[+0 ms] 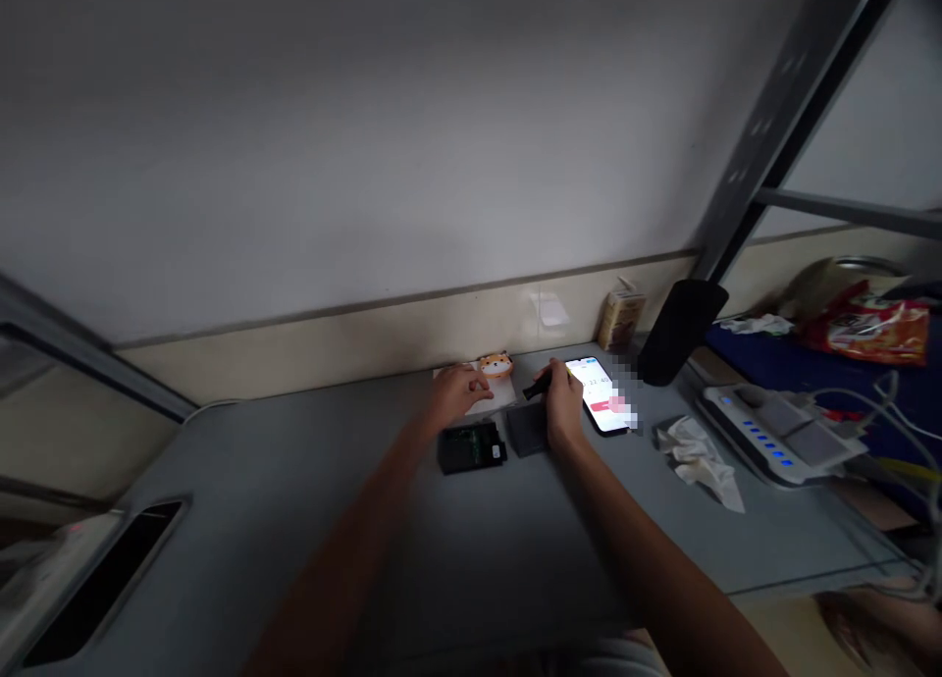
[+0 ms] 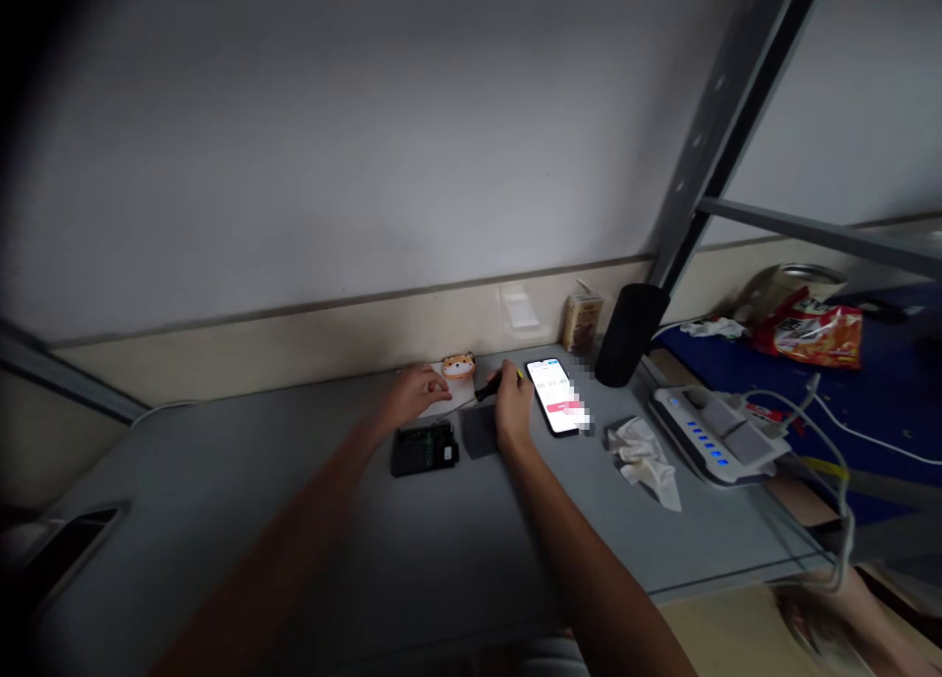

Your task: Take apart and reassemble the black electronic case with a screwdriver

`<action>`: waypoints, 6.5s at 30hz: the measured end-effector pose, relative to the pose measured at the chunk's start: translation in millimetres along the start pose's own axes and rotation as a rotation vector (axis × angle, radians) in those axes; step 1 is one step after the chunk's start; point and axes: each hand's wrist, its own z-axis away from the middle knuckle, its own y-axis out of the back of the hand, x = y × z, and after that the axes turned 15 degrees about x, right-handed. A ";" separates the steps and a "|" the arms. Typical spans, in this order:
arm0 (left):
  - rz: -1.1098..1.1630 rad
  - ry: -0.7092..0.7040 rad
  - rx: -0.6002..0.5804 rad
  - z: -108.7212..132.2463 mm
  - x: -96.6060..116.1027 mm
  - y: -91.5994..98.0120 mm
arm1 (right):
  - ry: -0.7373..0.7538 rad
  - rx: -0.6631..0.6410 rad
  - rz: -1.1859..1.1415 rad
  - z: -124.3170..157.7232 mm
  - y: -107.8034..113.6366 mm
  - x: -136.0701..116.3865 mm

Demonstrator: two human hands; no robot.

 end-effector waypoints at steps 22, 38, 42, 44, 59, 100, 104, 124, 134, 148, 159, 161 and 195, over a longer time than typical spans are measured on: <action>0.156 0.075 0.061 95.4 -30.0 23.3 | 0.694 -0.395 0.192 47.6 -46.7 -4.0; 0.142 0.043 0.035 93.7 -32.5 21.4 | 0.666 -0.329 0.163 53.9 -45.0 5.9; 0.126 0.047 0.045 94.1 -33.0 20.2 | 0.674 -0.335 0.179 54.7 -44.6 5.8; 0.114 0.049 0.049 94.3 -33.0 19.9 | 0.684 -0.322 0.180 54.0 -44.0 6.1; 0.205 0.139 0.112 90.3 -37.3 25.3 | 0.385 0.093 -0.029 24.6 -37.1 -9.7; 0.087 -0.032 0.198 95.8 9.8 12.8 | 0.017 0.428 -0.132 -35.4 -20.2 -3.0; 0.009 -0.366 0.121 105.1 20.6 16.0 | -0.042 0.381 -0.106 -33.5 -25.6 5.8; -0.074 -0.342 0.256 81.9 -24.6 32.3 | 0.196 0.420 0.005 -15.9 -30.5 9.6; 0.067 -0.242 0.207 83.6 -34.1 24.4 | 0.253 0.420 -0.027 -18.7 -28.5 13.3; -0.038 -0.443 0.138 90.0 12.8 32.5 | 0.308 0.449 -0.024 -15.6 -26.3 10.2; -0.034 -0.448 -0.080 103.9 26.4 14.7 | 0.276 0.457 -0.092 -21.2 -24.2 6.8; -0.024 -0.448 -0.073 102.1 22.2 16.5 | 0.276 0.442 -0.110 -20.0 -23.6 3.5; -0.169 0.010 0.412 91.9 -62.5 34.0 | 0.440 0.299 -0.121 16.8 -26.1 -17.4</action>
